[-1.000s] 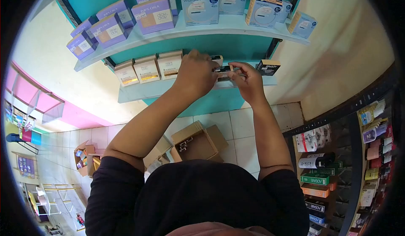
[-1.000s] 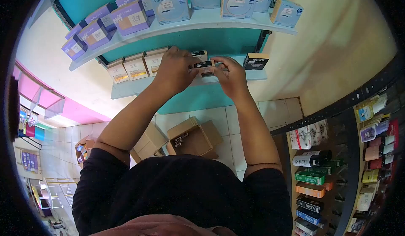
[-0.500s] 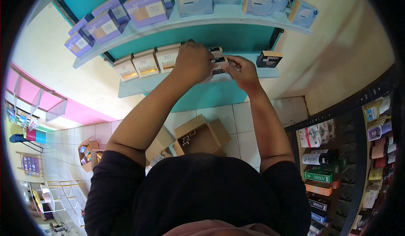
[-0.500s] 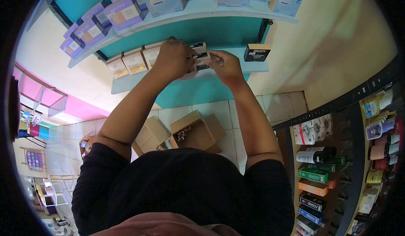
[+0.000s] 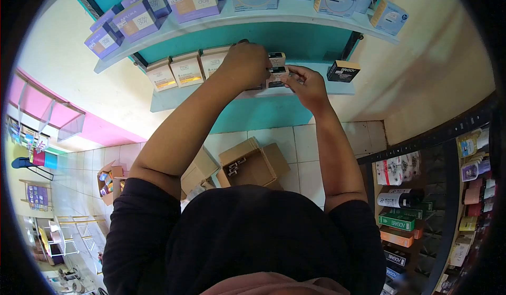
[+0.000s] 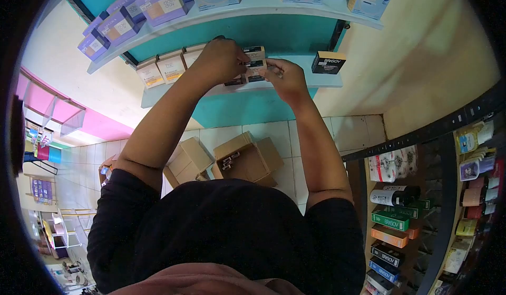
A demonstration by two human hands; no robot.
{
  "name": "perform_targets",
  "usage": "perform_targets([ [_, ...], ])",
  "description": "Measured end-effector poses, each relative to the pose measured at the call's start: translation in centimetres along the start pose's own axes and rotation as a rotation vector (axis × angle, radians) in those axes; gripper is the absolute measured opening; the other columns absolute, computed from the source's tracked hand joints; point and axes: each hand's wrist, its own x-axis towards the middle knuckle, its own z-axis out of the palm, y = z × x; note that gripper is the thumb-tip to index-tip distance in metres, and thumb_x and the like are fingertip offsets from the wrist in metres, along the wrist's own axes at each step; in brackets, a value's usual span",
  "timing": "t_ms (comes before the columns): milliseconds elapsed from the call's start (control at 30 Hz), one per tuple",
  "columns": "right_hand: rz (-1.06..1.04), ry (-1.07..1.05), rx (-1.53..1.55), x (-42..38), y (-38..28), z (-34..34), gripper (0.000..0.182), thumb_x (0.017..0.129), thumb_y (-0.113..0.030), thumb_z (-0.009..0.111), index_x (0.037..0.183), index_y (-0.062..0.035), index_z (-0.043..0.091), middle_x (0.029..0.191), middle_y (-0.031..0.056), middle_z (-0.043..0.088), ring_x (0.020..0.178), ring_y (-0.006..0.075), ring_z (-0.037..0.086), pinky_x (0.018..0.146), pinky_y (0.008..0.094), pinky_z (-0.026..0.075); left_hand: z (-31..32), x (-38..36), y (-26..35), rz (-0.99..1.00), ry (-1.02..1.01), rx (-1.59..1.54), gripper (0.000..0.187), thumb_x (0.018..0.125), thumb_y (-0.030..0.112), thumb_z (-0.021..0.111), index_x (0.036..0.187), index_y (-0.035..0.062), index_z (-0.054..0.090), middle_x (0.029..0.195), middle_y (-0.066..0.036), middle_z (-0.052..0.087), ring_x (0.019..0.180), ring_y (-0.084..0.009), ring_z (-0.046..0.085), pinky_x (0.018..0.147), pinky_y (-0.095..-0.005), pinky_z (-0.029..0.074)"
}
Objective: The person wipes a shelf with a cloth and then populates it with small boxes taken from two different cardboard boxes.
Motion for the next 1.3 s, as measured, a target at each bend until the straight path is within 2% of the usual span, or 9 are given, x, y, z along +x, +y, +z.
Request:
perform_targets([
  [133, 0.037, -0.006, -0.019, 0.1, -0.1, 0.0, 0.041, 0.087, -0.016, 0.076, 0.121, 0.0042, 0.067, 0.088, 0.0089, 0.072, 0.077, 0.0122, 0.066, 0.07, 0.0268, 0.052, 0.0, -0.1, -0.2, 0.002, -0.022, -0.022, 0.024, 0.073, 0.025, 0.078, 0.095, 0.0172, 0.081, 0.087, -0.012, 0.075, 0.087, -0.0338, 0.067, 0.086, -0.042, 0.054],
  [200, 0.04, 0.005, 0.03, 0.2, -0.2, 0.2, 0.046, 0.087, -0.014, 0.078, 0.125, 0.009, 0.063, 0.078, 0.0003, 0.065, 0.065, 0.0044, 0.052, 0.058, 0.021, 0.043, -0.2, -0.1, -0.1, -0.023, -0.039, -0.016, 0.024, 0.073, 0.024, 0.078, 0.096, 0.0174, 0.081, 0.087, -0.012, 0.075, 0.087, -0.0334, 0.067, 0.086, -0.042, 0.054],
  [700, 0.122, -0.045, -0.105, 0.2, -0.2, -0.6, 0.041, 0.087, -0.019, 0.078, 0.122, 0.0011, 0.068, 0.09, 0.0065, 0.072, 0.073, 0.0086, 0.062, 0.064, 0.0243, 0.05, -0.2, -0.6, -0.7, 0.014, -0.072, -0.036, 0.031, 0.075, 0.028, 0.078, 0.104, 0.0144, 0.079, 0.085, -0.014, 0.072, 0.088, -0.034, 0.067, 0.083, -0.0411, 0.053],
  [833, 0.084, -0.012, -0.074, -0.3, -0.2, -0.6, 0.046, 0.085, -0.017, 0.081, 0.125, -0.0005, 0.067, 0.095, 0.0073, 0.072, 0.075, 0.0087, 0.062, 0.065, 0.0245, 0.05, -2.5, -4.6, -1.7, -0.014, 0.272, -0.368, 0.033, 0.079, 0.028, 0.079, 0.106, 0.0102, 0.078, 0.086, -0.014, 0.07, 0.081, -0.0288, 0.066, 0.077, -0.0376, 0.052],
  [933, 0.022, 0.059, 0.052, -1.2, 0.0, -0.7, 0.036, 0.082, -0.014, 0.083, 0.111, 0.0001, 0.068, 0.092, 0.0056, 0.068, 0.075, 0.0094, 0.06, 0.066, 0.0246, 0.05, -3.5, -8.7, -2.3, -0.037, 0.413, -0.517, 0.027, 0.08, 0.022, 0.08, 0.103, 0.0074, 0.078, 0.081, -0.011, 0.066, 0.075, -0.0214, 0.062, 0.072, -0.0328, 0.049],
  [1000, -0.093, 0.214, -0.191, -2.8, -0.7, -0.6, 0.028, 0.081, -0.013, 0.085, 0.09, -0.0013, 0.061, 0.082, 0.002, 0.061, 0.069, 0.0081, 0.053, 0.062, 0.0225, 0.046, -3.2, -11.8, -2.9, -0.048, 0.469, -0.598, 0.022, 0.081, 0.017, 0.08, 0.1, 0.0059, 0.078, 0.077, -0.008, 0.064, 0.072, -0.0176, 0.059, 0.068, -0.0301, 0.047],
  [1133, -0.154, 0.183, -0.039, -8.6, 2.2, 1.1, 0.034, 0.081, -0.017, 0.085, 0.078, -0.0058, 0.053, 0.072, -0.0029, 0.05, 0.06, 0.0056, 0.04, 0.055, 0.0221, 0.038, 2.9, -17.5, -5.1, -0.133, 0.499, -0.901, 0.01, 0.082, 0.012, 0.08, 0.083, 0.0058, 0.073, 0.066, -0.001, 0.056, 0.062, -0.0085, 0.048, 0.057, -0.0253, 0.037],
  [1233, 0.103, 0.042, -0.098, -12.8, 6.6, 6.1, 0.031, 0.083, -0.021, 0.083, 0.079, -0.0065, 0.056, 0.069, -0.0041, 0.05, 0.06, 0.0056, 0.042, 0.055, 0.0227, 0.039, 12.5, -21.7, -5.2, -0.47, 0.446, -1.337, 0.018, 0.086, 0.013, 0.078, 0.078, 0.0039, 0.064, 0.065, 0.003, 0.054, 0.061, -0.0035, 0.044, 0.055, -0.0233, 0.034],
  [1300, 0.246, -0.07, -0.086, -15.6, 10.9, 9.7, 0.025, 0.084, -0.022, 0.081, 0.084, -0.0063, 0.062, 0.071, -0.0016, 0.058, 0.061, 0.0066, 0.05, 0.057, 0.0238, 0.043, 19.7, -24.3, -5.2, -0.613, 0.288, -1.243, 0.018, 0.09, 0.015, 0.075, 0.08, 0.0042, 0.064, 0.065, 0.004, 0.052, 0.061, -0.0023, 0.042, 0.055, -0.023, 0.033],
])
